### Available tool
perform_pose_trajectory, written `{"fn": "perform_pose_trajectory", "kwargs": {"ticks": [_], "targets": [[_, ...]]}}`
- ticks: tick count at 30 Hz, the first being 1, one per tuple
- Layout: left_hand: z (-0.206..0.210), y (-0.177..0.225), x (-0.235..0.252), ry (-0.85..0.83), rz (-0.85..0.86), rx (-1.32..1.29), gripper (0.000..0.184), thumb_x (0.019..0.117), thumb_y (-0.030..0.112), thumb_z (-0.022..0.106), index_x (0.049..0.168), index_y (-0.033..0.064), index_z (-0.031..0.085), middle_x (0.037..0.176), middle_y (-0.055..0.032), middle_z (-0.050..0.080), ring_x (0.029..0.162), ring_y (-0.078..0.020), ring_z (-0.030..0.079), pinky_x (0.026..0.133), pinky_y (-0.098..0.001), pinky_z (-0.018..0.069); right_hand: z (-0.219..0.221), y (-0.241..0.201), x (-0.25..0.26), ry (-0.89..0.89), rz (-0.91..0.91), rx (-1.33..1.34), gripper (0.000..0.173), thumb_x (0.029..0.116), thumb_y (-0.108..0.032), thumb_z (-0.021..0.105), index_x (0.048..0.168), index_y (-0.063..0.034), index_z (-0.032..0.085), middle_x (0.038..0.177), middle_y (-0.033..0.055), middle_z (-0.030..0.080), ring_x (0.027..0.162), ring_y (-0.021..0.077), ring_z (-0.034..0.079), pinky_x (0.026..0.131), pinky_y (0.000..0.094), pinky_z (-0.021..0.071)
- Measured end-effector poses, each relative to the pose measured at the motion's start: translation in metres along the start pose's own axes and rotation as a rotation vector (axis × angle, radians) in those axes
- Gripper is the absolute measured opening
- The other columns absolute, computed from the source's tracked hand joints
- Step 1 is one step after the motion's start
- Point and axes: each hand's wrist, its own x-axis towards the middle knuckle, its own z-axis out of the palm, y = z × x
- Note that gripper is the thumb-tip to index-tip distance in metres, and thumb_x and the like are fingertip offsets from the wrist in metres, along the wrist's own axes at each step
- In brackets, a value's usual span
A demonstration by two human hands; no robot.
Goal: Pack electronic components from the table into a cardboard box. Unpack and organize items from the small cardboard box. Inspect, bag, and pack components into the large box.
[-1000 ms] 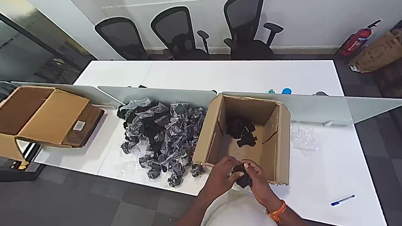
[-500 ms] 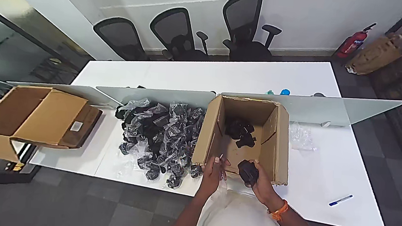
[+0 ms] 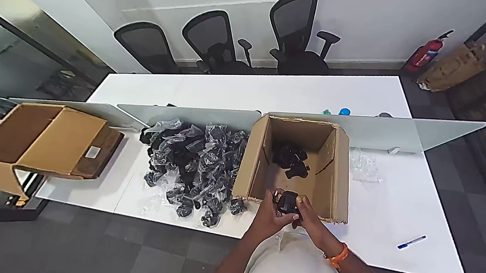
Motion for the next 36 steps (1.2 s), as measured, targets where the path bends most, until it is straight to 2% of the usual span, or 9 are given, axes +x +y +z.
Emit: {"fn": "perform_pose_trajectory", "kwargs": {"ticks": [6,10,12,15,18,20,24,29,36], "targets": [[-0.007,-0.001,0.002,-0.043,-0.071,0.029,0.082,0.0743,0.034,0.091,0.129,-0.0047,0.044,0.109,-0.0104,0.065,0.098,-0.0128,0.067,0.088,-0.0296,0.0588,0.001,0.005,-0.001,-0.025,-0.136,-0.125,0.040,0.1087,-0.039,0.038,0.133,-0.0065,0.039,0.106,0.0090,0.063,0.081,0.0179,0.069,0.063,0.0332,0.0590],[0.000,-0.007,0.001,0.004,-0.170,-0.172,0.064,0.0781,0.024,0.087,0.121,-0.0032,0.047,0.100,-0.0104,0.064,0.087,-0.0151,0.067,0.078,-0.0310,0.0596,-0.002,-0.001,0.000,-0.048,-0.250,-0.293,0.039,0.1099,-0.040,0.035,0.129,-0.0071,0.044,0.103,0.0065,0.062,0.081,0.0144,0.067,0.064,0.0312,0.0576],[0.003,-0.007,0.003,0.103,-0.266,-0.375,0.039,0.0861,0.013,0.072,0.113,-0.0004,0.048,0.089,-0.0081,0.062,0.072,-0.0154,0.063,0.063,-0.0310,0.0559,-0.003,-0.003,0.001,-0.076,-0.279,-0.320,0.042,0.1098,-0.040,0.037,0.135,-0.0074,0.044,0.110,0.0074,0.063,0.086,0.0146,0.068,0.070,0.0318,0.0591],[-0.002,-0.004,0.006,0.265,-0.328,-0.678,0.030,0.0986,0.017,0.050,0.124,0.0015,0.046,0.091,-0.0072,0.063,0.072,-0.0138,0.064,0.064,-0.0301,0.0567,0.000,-0.003,-0.004,-0.019,-0.433,-0.405,0.049,0.1079,-0.030,0.047,0.150,-0.0058,0.040,0.138,0.0100,0.056,0.110,0.0130,0.065,0.089,0.0314,0.0596],[-0.009,0.008,0.010,0.409,-0.285,-0.906,0.026,0.1064,0.023,0.033,0.112,0.0081,0.053,0.077,-0.0031,0.064,0.061,-0.0086,0.063,0.057,-0.0239,0.0559,-0.003,0.009,-0.005,0.077,-0.799,-0.489,0.045,0.0970,-0.021,0.062,0.136,-0.0025,0.049,0.132,0.0152,0.057,0.114,0.0188,0.063,0.089,0.0333,0.0591],[-0.013,0.015,0.013,0.480,-0.276,-1.017,0.035,0.1081,0.028,0.028,0.099,0.0108,0.057,0.070,-0.0014,0.063,0.056,-0.0081,0.061,0.053,-0.0228,0.0544,-0.006,0.008,-0.010,-0.048,-0.834,-0.507,0.059,0.0891,-0.032,0.074,0.136,-0.0088,0.048,0.130,0.0106,0.058,0.114,0.0173,0.063,0.089,0.0332,0.0583],[-0.011,0.010,0.017,0.633,-0.264,-0.967,0.022,0.1082,0.026,0.038,0.115,0.0092,0.049,0.085,-0.0048,0.061,0.067,-0.0126,0.063,0.060,-0.0292,0.0575,0.013,0.011,-0.018,-0.091,-0.724,-0.682,0.107,0.0653,-0.057,0.092,0.143,-0.0056,0.040,0.143,0.0142,0.050,0.126,0.0155,0.057,0.097,0.0305,0.0553],[-0.006,0.005,0.016,0.629,-0.202,-0.867,0.022,0.1034,0.013,0.050,0.123,0.0031,0.047,0.104,-0.0129,0.064,0.090,-0.0213,0.068,0.080,-0.0404,0.0601,0.022,0.017,-0.007,0.071,-0.857,-0.611,0.020,0.0965,-0.017,0.065,0.113,-0.0058,0.069,0.113,0.0082,0.070,0.110,0.0142,0.066,0.098,0.0323,0.0560],[-0.050,-0.014,-0.002,0.210,-0.089,-0.598,0.039,0.0700,-0.012,0.068,0.089,0.0152,0.049,0.085,0.0034,0.059,0.078,-0.0095,0.061,0.069,-0.0313,0.0549,-0.023,-0.023,-0.004,0.068,-0.723,-0.350,0.023,0.1051,-0.010,0.048,0.111,-0.0041,0.069,0.094,-0.0013,0.069,0.081,0.0010,0.063,0.075,0.0195,0.0554]]}}
